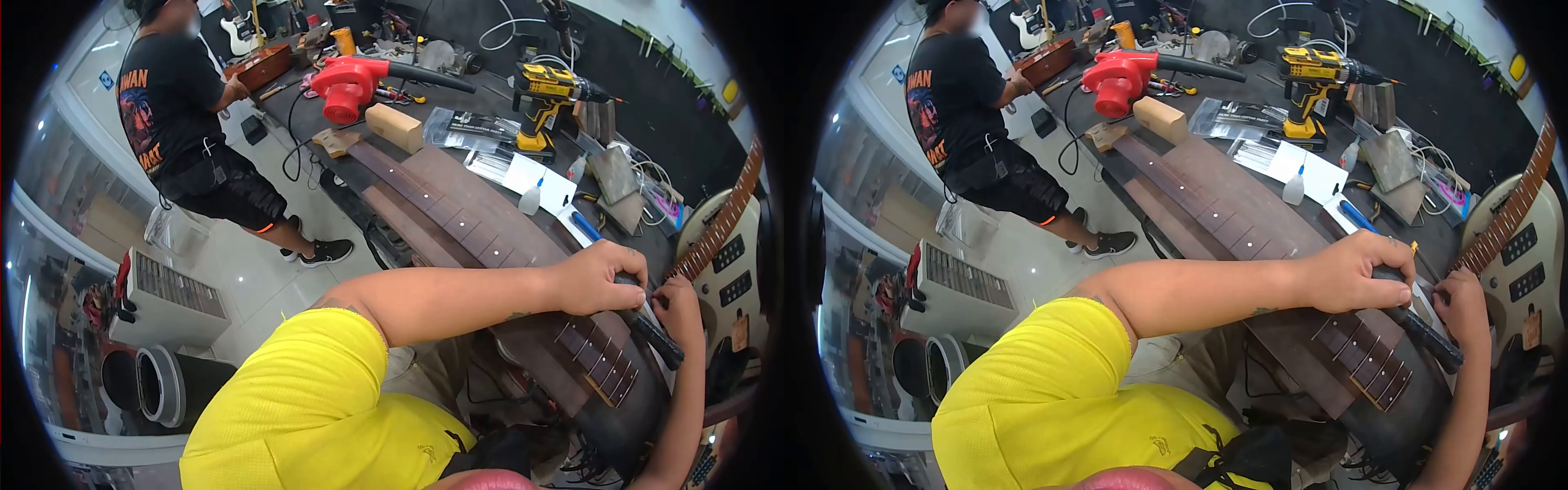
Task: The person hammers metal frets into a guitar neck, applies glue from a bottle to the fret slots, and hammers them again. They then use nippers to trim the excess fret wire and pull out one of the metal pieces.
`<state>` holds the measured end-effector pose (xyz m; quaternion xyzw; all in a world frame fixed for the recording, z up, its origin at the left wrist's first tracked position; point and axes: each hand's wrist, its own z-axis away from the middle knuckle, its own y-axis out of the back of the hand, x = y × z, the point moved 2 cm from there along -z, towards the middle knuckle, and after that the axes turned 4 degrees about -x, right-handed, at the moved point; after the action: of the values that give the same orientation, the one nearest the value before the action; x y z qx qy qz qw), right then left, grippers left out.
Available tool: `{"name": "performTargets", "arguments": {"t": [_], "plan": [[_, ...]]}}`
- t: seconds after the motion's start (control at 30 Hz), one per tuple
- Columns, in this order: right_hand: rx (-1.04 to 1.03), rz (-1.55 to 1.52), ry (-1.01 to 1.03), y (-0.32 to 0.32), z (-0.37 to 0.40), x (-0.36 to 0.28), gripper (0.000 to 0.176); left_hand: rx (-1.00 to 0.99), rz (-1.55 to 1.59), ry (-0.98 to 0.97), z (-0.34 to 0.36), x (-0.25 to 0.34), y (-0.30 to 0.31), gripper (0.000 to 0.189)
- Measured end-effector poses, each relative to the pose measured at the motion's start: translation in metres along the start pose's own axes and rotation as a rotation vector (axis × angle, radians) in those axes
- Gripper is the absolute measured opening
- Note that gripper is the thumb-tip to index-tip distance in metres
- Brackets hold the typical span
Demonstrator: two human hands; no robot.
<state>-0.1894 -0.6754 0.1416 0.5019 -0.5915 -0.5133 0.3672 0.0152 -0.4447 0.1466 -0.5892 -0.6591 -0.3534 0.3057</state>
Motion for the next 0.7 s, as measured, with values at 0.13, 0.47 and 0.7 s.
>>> {"name": "performTargets", "arguments": {"t": [0.13,0.47,0.7], "plan": [[-0.040,-0.039,-0.046,-0.003,-0.003,0.009,0.011,0.011,0.000,-0.071,0.000,0.001,0.001,0.021],[0.138,0.142,0.065,-0.005,-0.005,0.008,0.013,0.026,0.011,-0.077,-0.001,0.000,-0.001,0.020],[0.229,0.089,-0.276,-0.003,-0.018,0.037,0.013,0.028,-0.036,-0.089,-0.002,0.000,-0.002,0.020]]}}
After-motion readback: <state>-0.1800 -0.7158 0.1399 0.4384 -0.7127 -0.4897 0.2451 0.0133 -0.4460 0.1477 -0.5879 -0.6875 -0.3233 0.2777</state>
